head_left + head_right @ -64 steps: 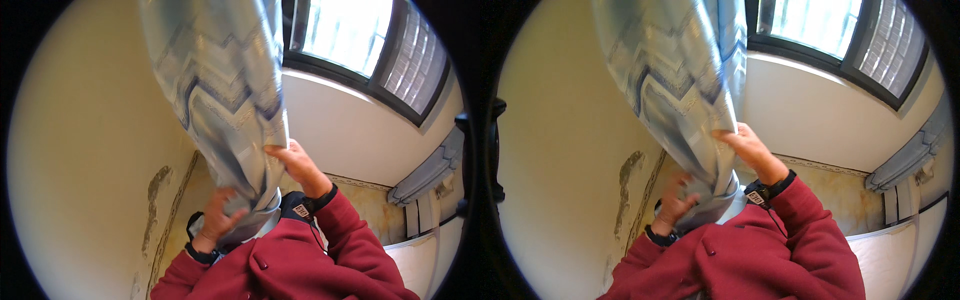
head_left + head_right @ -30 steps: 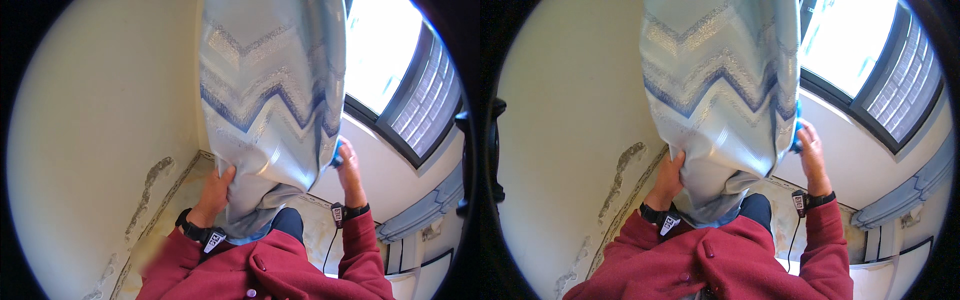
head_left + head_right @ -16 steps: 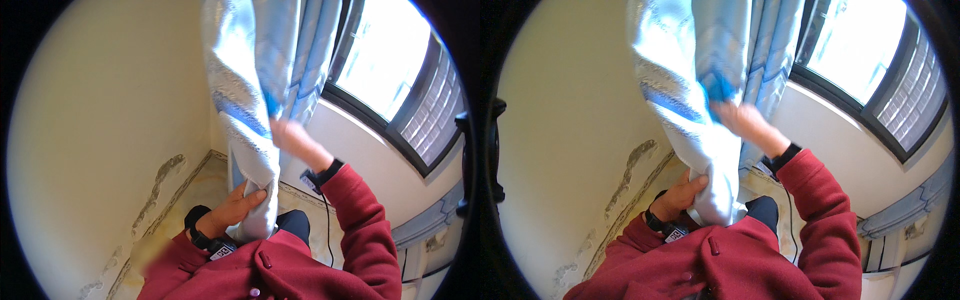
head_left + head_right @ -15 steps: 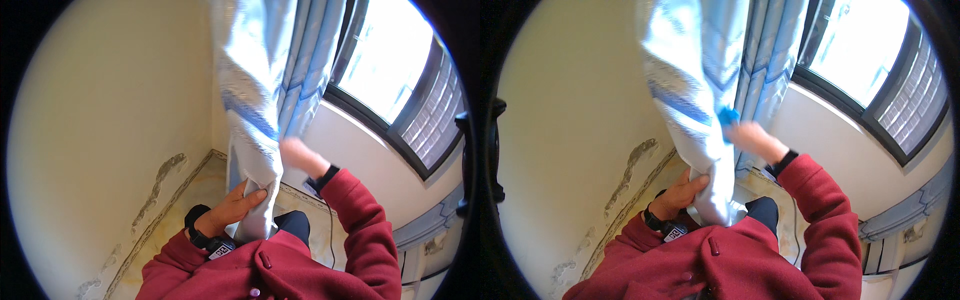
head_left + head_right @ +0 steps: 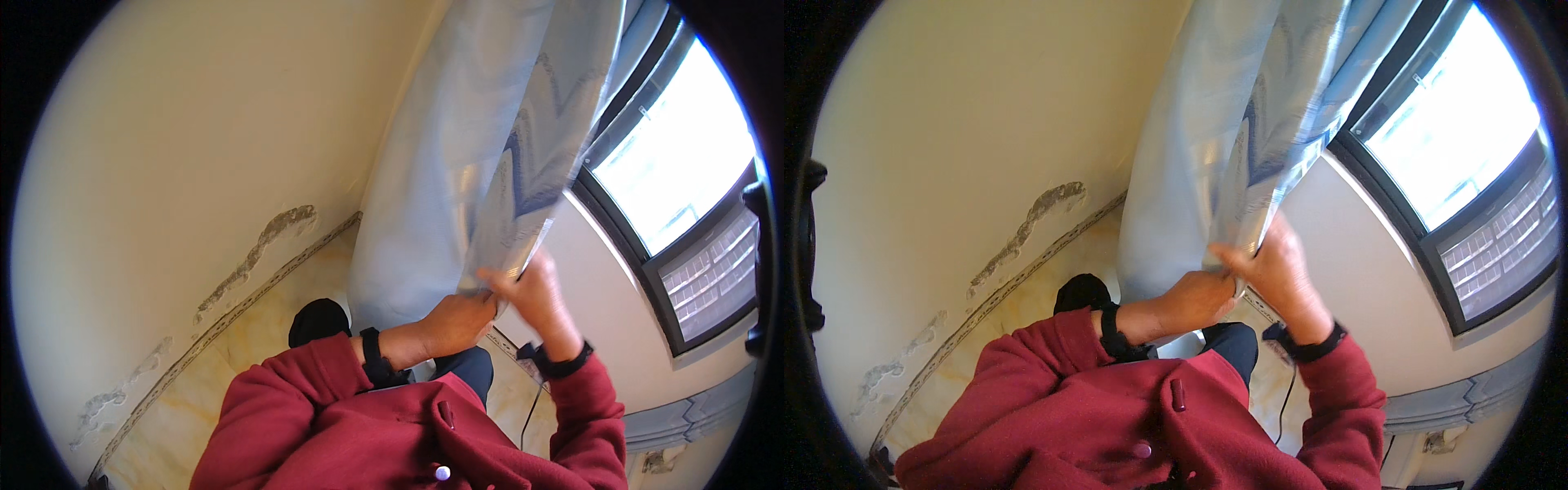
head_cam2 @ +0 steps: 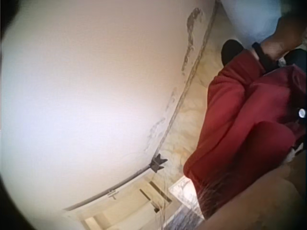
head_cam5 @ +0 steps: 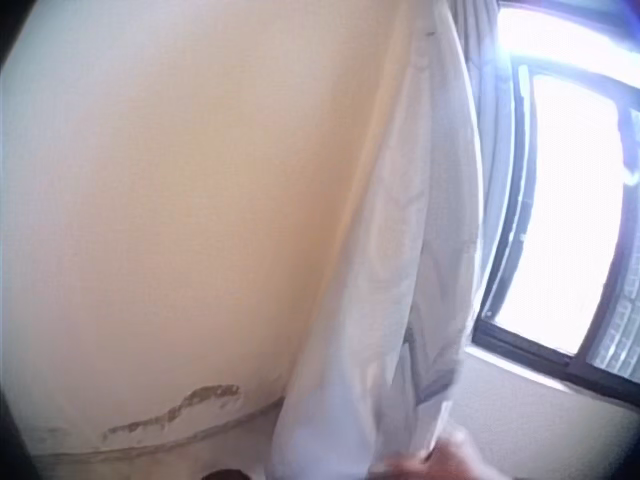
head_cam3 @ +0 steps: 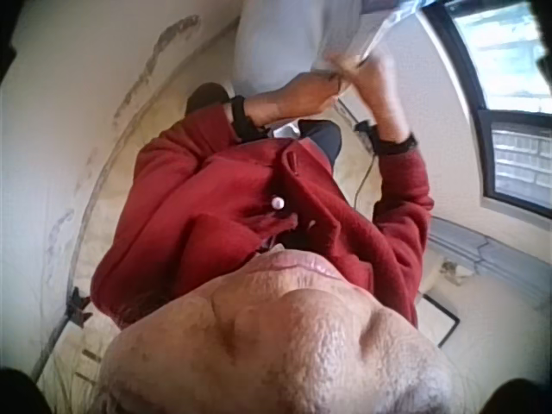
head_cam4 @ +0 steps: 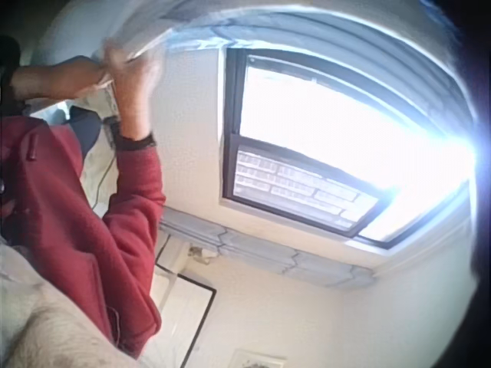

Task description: The person wipes a light blue patterned curtain with a blue cloth, repeatedly lifting and folding sections to clean both sides. The person moves along the curtain, wiping different areas and occasionally adjusting the fabric to reach behind folds.

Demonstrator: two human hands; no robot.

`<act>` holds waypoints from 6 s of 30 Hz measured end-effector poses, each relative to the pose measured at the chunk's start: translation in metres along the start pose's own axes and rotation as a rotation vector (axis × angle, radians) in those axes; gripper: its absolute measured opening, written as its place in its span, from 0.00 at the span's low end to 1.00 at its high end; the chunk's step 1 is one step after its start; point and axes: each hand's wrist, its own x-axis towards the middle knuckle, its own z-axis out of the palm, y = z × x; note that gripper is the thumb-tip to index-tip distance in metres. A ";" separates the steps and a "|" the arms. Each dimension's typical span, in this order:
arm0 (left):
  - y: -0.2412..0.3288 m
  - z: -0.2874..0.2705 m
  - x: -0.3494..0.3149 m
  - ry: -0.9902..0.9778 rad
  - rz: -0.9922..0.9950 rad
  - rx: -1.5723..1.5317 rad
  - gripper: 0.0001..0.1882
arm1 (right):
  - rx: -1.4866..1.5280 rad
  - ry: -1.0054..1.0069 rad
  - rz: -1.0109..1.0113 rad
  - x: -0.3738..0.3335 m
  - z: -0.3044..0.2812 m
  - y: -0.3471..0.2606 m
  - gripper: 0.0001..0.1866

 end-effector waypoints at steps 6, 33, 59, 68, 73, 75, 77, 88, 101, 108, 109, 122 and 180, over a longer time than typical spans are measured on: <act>0.001 0.014 -0.001 0.015 0.036 0.005 0.12 | 0.786 0.012 0.560 -0.037 0.015 0.021 0.16; -0.151 -0.036 0.059 0.205 -0.486 -0.793 0.27 | 0.688 0.629 0.738 -0.192 -0.155 0.123 0.19; 0.020 -0.095 -0.027 0.492 -0.135 -0.538 0.17 | 1.356 -0.032 0.479 -0.036 0.087 0.015 0.21; 0.041 -0.093 -0.017 0.452 -0.232 -1.016 0.20 | 1.007 0.089 0.322 -0.027 -0.042 0.069 0.21; 0.051 -0.099 -0.020 0.278 -0.245 -0.848 0.20 | -0.036 0.602 -0.245 0.056 -0.168 0.079 0.19; 0.054 -0.102 -0.026 0.191 -0.315 -0.778 0.17 | -0.369 0.719 -0.390 0.112 -0.207 0.068 0.25; 0.058 -0.102 -0.035 0.164 -0.308 -0.849 0.14 | -0.318 0.617 -0.617 0.159 -0.220 0.049 0.24; 0.040 -0.134 -0.079 0.355 -0.291 -0.623 0.13 | 0.184 -0.888 -0.578 0.039 -0.060 -0.036 0.27; 0.035 -0.124 -0.093 0.417 -0.311 -0.647 0.15 | -0.148 -0.087 -0.977 0.111 -0.053 -0.076 0.21; 0.010 -0.129 -0.111 0.497 -0.308 -0.611 0.18 | 0.086 -0.021 -0.922 0.081 -0.065 -0.052 0.17; 0.011 -0.125 -0.113 0.517 -0.363 -0.741 0.18 | -0.072 0.213 -0.942 0.104 -0.071 -0.044 0.19; 0.003 -0.157 -0.172 0.750 -0.152 -1.231 0.28 | 0.644 -0.848 -0.150 -0.063 0.213 -0.013 0.31; 0.072 -0.056 0.021 -0.121 -0.790 -1.072 0.25 | 0.430 -0.188 0.507 -0.109 -0.110 0.144 0.17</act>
